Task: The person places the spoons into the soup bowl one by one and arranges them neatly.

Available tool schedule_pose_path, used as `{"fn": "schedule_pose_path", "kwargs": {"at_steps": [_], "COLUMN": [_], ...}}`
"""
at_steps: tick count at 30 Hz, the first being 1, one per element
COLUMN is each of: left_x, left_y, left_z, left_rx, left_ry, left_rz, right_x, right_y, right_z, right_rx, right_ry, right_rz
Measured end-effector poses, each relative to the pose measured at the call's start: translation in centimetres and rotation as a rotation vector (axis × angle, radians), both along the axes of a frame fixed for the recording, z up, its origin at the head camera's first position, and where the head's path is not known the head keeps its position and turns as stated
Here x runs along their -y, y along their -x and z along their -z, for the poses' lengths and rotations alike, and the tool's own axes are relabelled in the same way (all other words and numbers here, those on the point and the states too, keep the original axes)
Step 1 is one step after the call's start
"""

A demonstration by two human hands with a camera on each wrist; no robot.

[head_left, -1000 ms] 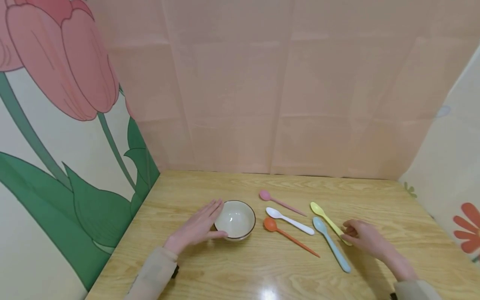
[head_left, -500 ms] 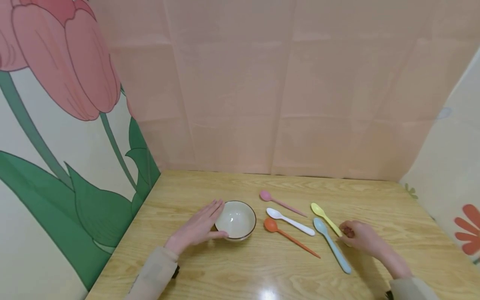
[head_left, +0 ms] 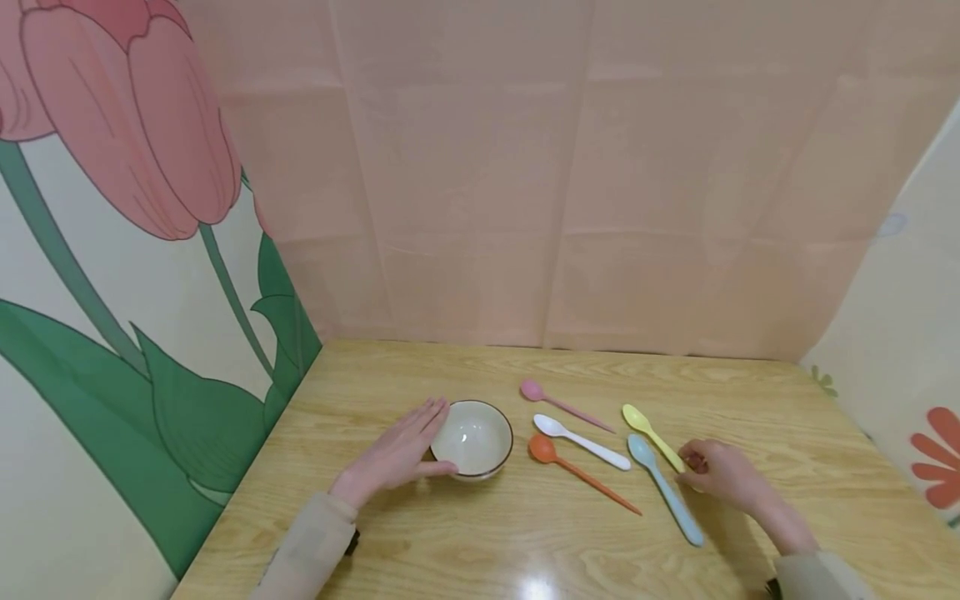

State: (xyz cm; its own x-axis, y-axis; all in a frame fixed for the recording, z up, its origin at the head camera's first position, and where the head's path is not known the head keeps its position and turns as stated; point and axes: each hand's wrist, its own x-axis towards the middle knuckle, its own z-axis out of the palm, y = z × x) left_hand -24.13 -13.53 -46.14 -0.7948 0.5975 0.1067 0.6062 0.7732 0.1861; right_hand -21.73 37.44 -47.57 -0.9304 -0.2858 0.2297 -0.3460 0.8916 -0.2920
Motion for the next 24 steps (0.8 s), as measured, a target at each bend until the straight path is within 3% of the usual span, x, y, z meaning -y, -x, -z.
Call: {"fn": "schedule_pose_path", "kwargs": {"at_steps": [24], "left_x": [-0.05], "left_y": [-0.13], "left_z": [-0.16], "left_rx": [0.011], "left_ry": [-0.001], "left_rz": [-0.007], "right_x": [0.20], "right_y": [-0.05], "right_z": [-0.64], "right_rx": [0.103], "right_ry": [0.001], "right_rz": [0.058]}}
